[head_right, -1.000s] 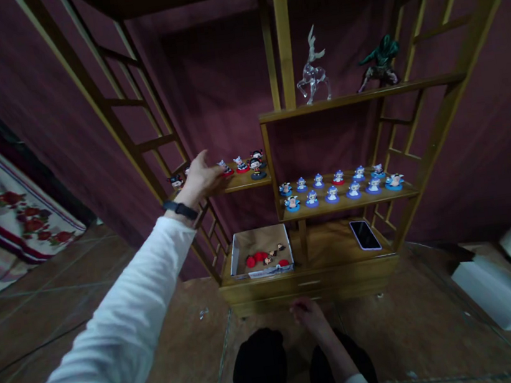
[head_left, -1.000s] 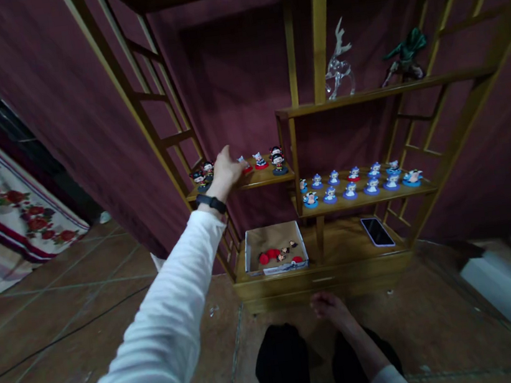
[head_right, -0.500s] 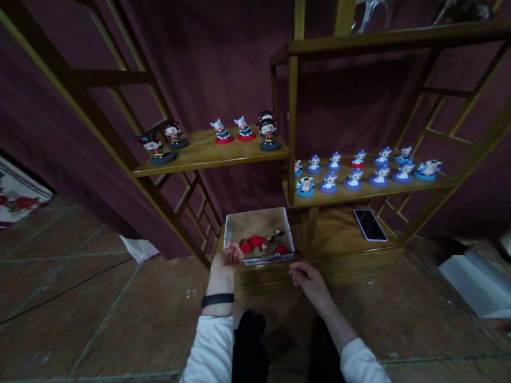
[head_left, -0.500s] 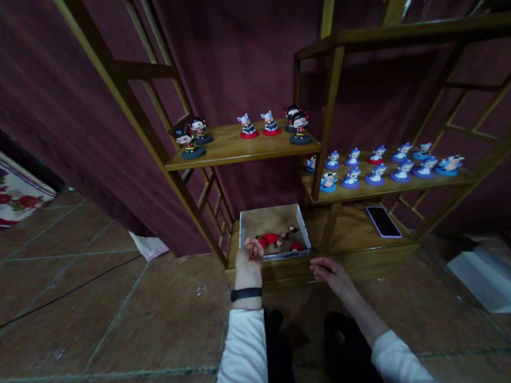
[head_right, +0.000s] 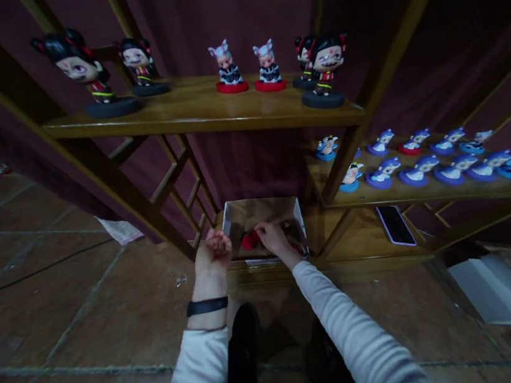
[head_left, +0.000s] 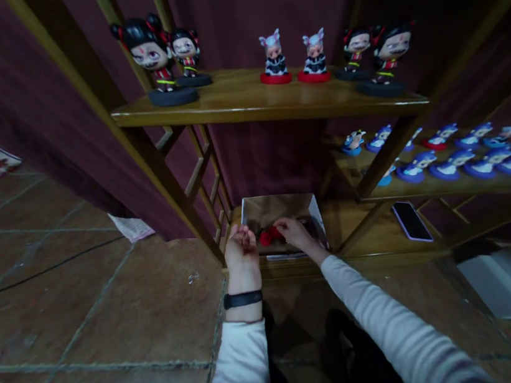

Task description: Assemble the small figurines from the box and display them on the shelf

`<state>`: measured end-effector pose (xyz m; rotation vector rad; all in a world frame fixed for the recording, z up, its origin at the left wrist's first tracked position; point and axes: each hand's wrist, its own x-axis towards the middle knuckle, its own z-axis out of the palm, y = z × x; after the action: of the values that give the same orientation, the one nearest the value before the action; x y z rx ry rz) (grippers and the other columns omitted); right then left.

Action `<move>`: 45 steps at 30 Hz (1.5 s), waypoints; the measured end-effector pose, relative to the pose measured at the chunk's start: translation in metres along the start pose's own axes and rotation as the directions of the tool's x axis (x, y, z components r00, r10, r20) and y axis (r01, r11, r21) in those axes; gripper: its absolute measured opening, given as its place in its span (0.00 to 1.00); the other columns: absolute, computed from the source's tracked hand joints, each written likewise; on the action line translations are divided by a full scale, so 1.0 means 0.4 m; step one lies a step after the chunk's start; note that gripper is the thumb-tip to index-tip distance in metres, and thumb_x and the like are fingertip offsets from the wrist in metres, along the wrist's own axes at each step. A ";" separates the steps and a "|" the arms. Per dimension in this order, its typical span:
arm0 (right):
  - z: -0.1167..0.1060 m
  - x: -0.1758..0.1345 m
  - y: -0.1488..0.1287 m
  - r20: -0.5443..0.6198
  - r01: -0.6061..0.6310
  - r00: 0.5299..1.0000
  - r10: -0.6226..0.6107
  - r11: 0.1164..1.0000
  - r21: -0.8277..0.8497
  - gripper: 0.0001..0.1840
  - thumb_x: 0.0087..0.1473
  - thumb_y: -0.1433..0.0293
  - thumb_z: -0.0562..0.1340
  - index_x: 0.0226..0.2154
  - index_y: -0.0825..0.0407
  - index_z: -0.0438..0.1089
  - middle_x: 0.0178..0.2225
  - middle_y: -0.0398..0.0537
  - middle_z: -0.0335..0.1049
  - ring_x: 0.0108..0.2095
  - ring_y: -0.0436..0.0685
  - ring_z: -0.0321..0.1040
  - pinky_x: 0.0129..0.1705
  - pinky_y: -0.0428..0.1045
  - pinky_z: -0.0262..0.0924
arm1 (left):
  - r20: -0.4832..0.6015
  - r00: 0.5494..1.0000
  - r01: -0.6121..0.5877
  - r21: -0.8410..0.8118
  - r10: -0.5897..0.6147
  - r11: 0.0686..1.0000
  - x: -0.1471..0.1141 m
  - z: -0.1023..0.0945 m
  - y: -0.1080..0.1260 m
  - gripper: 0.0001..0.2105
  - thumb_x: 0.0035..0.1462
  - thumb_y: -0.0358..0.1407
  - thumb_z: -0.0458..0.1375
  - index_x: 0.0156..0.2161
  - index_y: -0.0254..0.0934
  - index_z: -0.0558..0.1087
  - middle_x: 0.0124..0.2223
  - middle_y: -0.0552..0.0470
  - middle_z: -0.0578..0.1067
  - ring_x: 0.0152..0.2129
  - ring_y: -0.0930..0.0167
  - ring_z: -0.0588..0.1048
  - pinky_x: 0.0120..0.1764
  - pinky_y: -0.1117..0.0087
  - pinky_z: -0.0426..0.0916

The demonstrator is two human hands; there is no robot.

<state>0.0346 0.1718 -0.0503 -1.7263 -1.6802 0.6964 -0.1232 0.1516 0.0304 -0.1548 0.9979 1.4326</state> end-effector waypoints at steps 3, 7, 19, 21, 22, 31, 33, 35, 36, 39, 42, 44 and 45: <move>0.056 0.018 -0.041 0.115 -0.001 0.993 0.026 0.978 -0.208 0.10 0.52 0.71 0.57 0.36 0.52 0.72 0.41 0.53 0.73 0.43 0.57 0.68 0.46 0.49 0.59 | 0.020 1.000 -0.002 -0.008 0.002 1.000 0.009 -0.001 0.018 0.14 0.48 0.16 0.47 0.34 0.35 0.67 0.29 0.54 0.69 0.22 0.80 0.71 0.27 0.81 0.68; 0.099 0.007 -0.044 0.126 0.000 0.991 0.038 0.959 -0.284 0.12 0.49 0.69 0.59 0.39 0.53 0.70 0.44 0.56 0.70 0.46 0.59 0.66 0.47 0.50 0.58 | 0.033 0.999 0.018 -0.005 -0.018 1.000 0.014 -0.006 0.036 0.14 0.48 0.16 0.48 0.34 0.35 0.67 0.29 0.53 0.70 0.23 0.80 0.72 0.27 0.81 0.68; 0.015 -0.045 0.002 0.030 -0.211 0.966 0.258 0.708 0.674 0.14 0.36 0.61 0.65 0.27 0.52 0.69 0.27 0.43 0.71 0.28 0.54 0.68 0.26 0.47 0.63 | 0.027 0.986 0.146 0.331 -0.164 0.932 0.030 -0.001 -0.052 0.10 0.47 0.21 0.53 0.33 0.36 0.71 0.27 0.54 0.71 0.22 0.79 0.70 0.27 0.78 0.65; 0.001 -0.061 -0.016 0.016 -0.181 0.971 0.238 0.691 0.699 0.15 0.36 0.61 0.65 0.28 0.52 0.70 0.28 0.44 0.72 0.29 0.54 0.68 0.26 0.47 0.63 | 0.046 0.978 0.167 0.418 -0.204 0.893 0.033 -0.005 -0.076 0.10 0.47 0.22 0.53 0.34 0.36 0.71 0.27 0.54 0.72 0.22 0.77 0.71 0.28 0.76 0.65; -0.003 -0.069 -0.025 0.015 -0.175 0.972 0.233 0.685 0.708 0.15 0.36 0.60 0.65 0.28 0.51 0.70 0.29 0.44 0.72 0.29 0.54 0.68 0.27 0.47 0.64 | 0.064 0.971 0.178 0.448 -0.230 0.876 0.033 -0.006 -0.088 0.10 0.46 0.23 0.54 0.34 0.37 0.71 0.27 0.53 0.72 0.23 0.76 0.71 0.29 0.74 0.66; -0.057 -0.084 -0.032 -0.041 -0.125 0.971 0.234 0.652 0.748 0.19 0.42 0.57 0.63 0.34 0.52 0.71 0.31 0.46 0.73 0.26 0.50 0.67 0.30 0.48 0.66 | 0.159 0.987 -0.036 0.416 -0.033 0.909 0.043 -0.014 -0.078 0.07 0.44 0.23 0.60 0.29 0.35 0.70 0.25 0.53 0.74 0.22 0.74 0.73 0.29 0.72 0.70; -0.084 -0.073 0.003 -0.106 -0.127 0.955 0.277 0.705 0.698 0.18 0.42 0.57 0.62 0.34 0.52 0.70 0.31 0.46 0.73 0.26 0.50 0.67 0.29 0.48 0.66 | 0.135 0.990 -0.080 0.375 0.031 0.923 0.049 -0.015 -0.050 0.07 0.44 0.22 0.59 0.29 0.34 0.70 0.25 0.54 0.74 0.22 0.75 0.73 0.27 0.74 0.70; -0.108 -0.061 0.046 -0.183 -0.131 0.936 0.301 0.780 0.612 0.16 0.43 0.58 0.61 0.33 0.51 0.70 0.31 0.45 0.72 0.28 0.50 0.67 0.29 0.47 0.65 | 0.109 0.991 -0.113 0.352 0.079 0.929 0.053 -0.015 -0.028 0.08 0.44 0.21 0.58 0.29 0.34 0.70 0.25 0.54 0.73 0.21 0.76 0.73 0.26 0.76 0.69; -0.116 -0.054 0.067 -0.214 -0.133 0.930 0.298 0.817 0.560 0.15 0.44 0.59 0.60 0.33 0.51 0.70 0.32 0.45 0.72 0.29 0.51 0.68 0.30 0.47 0.65 | 0.093 0.991 -0.124 0.341 0.098 0.932 0.054 -0.015 -0.021 0.08 0.44 0.20 0.58 0.30 0.33 0.70 0.24 0.54 0.73 0.20 0.76 0.73 0.25 0.76 0.68; -0.121 -0.029 0.108 -0.218 -0.151 0.946 0.241 0.921 0.360 0.13 0.48 0.62 0.57 0.35 0.50 0.70 0.35 0.47 0.72 0.32 0.53 0.69 0.31 0.48 0.66 | 0.065 0.989 -0.147 0.296 0.134 0.944 0.055 -0.011 -0.014 0.09 0.42 0.20 0.57 0.30 0.34 0.70 0.24 0.55 0.72 0.19 0.77 0.72 0.23 0.77 0.67; -0.092 0.008 0.101 -0.147 -0.131 0.977 0.154 0.979 0.157 0.11 0.51 0.66 0.55 0.35 0.50 0.71 0.37 0.49 0.73 0.36 0.55 0.70 0.38 0.50 0.65 | 0.077 0.982 -0.188 0.262 0.173 0.947 0.050 -0.003 -0.016 0.09 0.42 0.20 0.56 0.30 0.34 0.70 0.22 0.56 0.71 0.17 0.77 0.71 0.22 0.78 0.66; -0.056 0.035 0.072 -0.083 -0.099 0.991 0.106 0.991 0.089 0.10 0.52 0.69 0.56 0.35 0.49 0.72 0.37 0.48 0.74 0.39 0.55 0.70 0.43 0.50 0.63 | 0.093 0.973 -0.230 0.252 0.213 0.940 0.044 0.002 -0.015 0.08 0.42 0.21 0.56 0.30 0.34 0.70 0.21 0.56 0.70 0.17 0.78 0.70 0.22 0.79 0.65; -0.035 0.048 0.053 -0.055 -0.085 0.995 0.089 0.994 0.071 0.10 0.52 0.70 0.56 0.35 0.48 0.72 0.37 0.47 0.74 0.39 0.55 0.70 0.44 0.50 0.62 | 0.099 0.967 -0.252 0.249 0.234 0.935 0.041 0.004 -0.013 0.08 0.42 0.21 0.56 0.29 0.34 0.70 0.21 0.57 0.70 0.17 0.79 0.69 0.22 0.80 0.65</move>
<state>0.0603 0.1900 -0.0558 -1.7634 -1.5324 0.7281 -0.1206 0.1637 0.0184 0.2168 1.1686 1.5021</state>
